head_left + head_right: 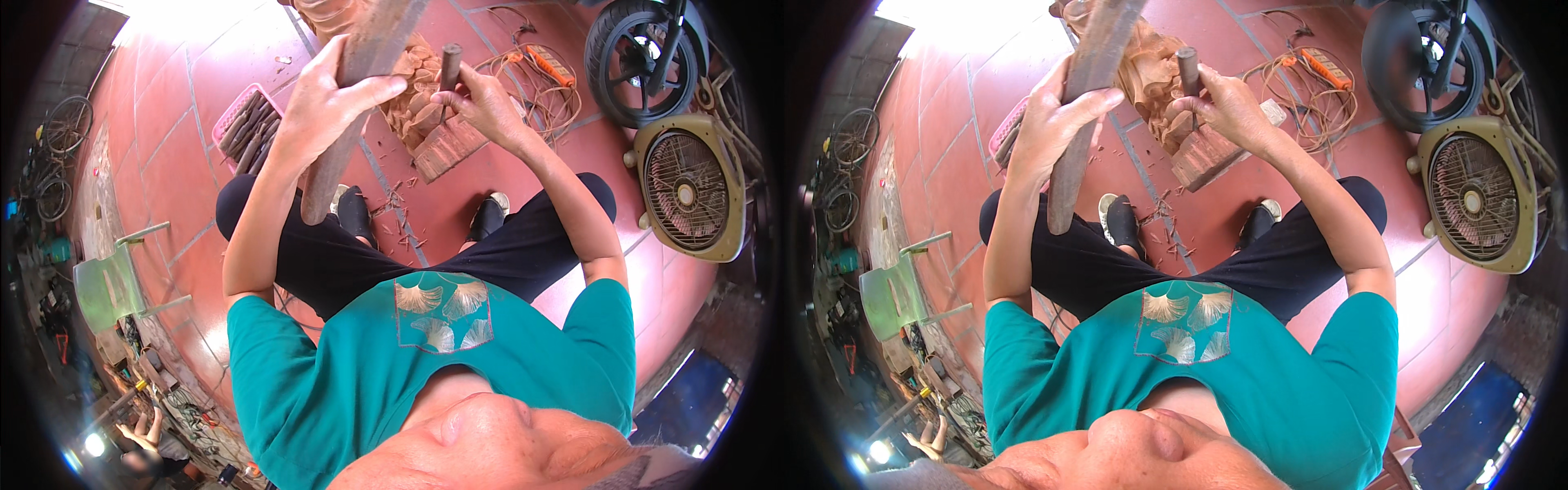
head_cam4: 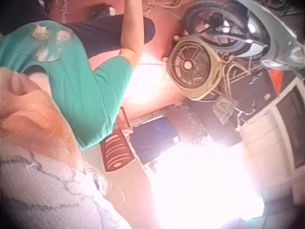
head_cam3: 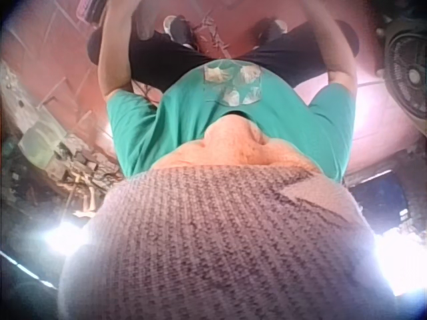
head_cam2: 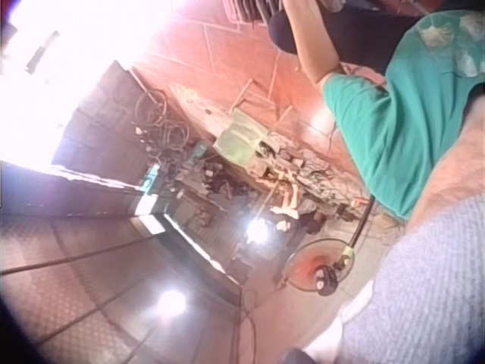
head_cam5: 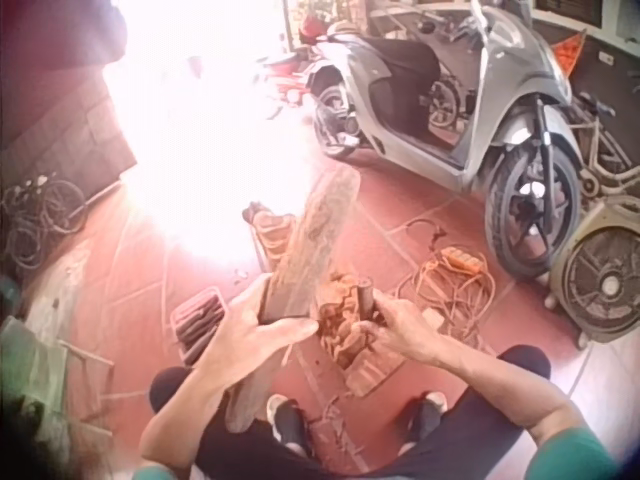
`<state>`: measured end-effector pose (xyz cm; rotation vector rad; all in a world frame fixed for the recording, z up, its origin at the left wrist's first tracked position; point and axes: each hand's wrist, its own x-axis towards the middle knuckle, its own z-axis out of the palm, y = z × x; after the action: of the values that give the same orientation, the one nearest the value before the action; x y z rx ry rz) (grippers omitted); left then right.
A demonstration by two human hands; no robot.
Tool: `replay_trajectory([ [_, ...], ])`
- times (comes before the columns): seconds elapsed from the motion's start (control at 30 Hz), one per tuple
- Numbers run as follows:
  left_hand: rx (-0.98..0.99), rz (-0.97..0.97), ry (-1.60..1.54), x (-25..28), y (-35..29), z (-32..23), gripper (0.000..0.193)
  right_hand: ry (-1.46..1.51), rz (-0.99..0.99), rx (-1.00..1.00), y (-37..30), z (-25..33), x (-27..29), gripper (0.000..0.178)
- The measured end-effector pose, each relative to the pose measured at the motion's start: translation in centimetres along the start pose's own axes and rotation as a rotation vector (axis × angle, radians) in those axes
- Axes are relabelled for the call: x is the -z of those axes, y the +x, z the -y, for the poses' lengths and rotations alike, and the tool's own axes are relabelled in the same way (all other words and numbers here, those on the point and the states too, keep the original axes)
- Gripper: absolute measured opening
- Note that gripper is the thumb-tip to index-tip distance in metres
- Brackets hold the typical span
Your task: The person carves a wooden sculpture using a chisel and mallet. They repeatedly strike the chisel to shape the wood, occasionally pausing to adjust the tool or inspect the work.
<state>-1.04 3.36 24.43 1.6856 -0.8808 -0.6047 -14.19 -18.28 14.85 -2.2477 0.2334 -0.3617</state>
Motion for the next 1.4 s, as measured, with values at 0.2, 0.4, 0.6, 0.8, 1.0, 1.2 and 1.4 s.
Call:
replay_trajectory([
  [0.2, 0.108, 0.007, -0.115, 0.6, -0.6, -0.6, 0.042, 0.037, 0.036, 0.141, -0.1, -0.3, 0.2, 0.029],
  [0.4, 0.134, 0.106, -0.069, -0.5, -1.4, 1.8, 0.061, -0.078, 0.124, 0.186, 0.2, -0.2, 0.0, 0.020],
  [0.6, -0.088, -0.042, 0.036, -0.5, -2.4, -0.5, 0.067, -0.091, 0.094, 0.244, -0.1, 0.4, -0.3, 0.030],
  [0.8, -0.333, -0.085, 0.262, -0.4, -3.0, 0.0, 0.070, -0.127, 0.080, 0.297, 0.2, 0.5, 0.0, 0.029],
  [1.0, -0.208, 0.182, 0.393, -0.2, -2.6, 1.6, 0.076, -0.148, 0.081, 0.323, 0.3, 0.5, -0.2, 0.021],
  [1.2, -0.148, -0.074, 0.048, 0.9, -3.6, -2.1, 0.063, -0.026, 0.105, 0.204, 0.3, 0.6, -0.1, 0.023],
  [1.4, -0.242, -0.209, -0.120, 1.1, -3.5, -2.4, 0.054, 0.010, 0.078, 0.167, 0.4, 0.1, 0.5, 0.023],
])
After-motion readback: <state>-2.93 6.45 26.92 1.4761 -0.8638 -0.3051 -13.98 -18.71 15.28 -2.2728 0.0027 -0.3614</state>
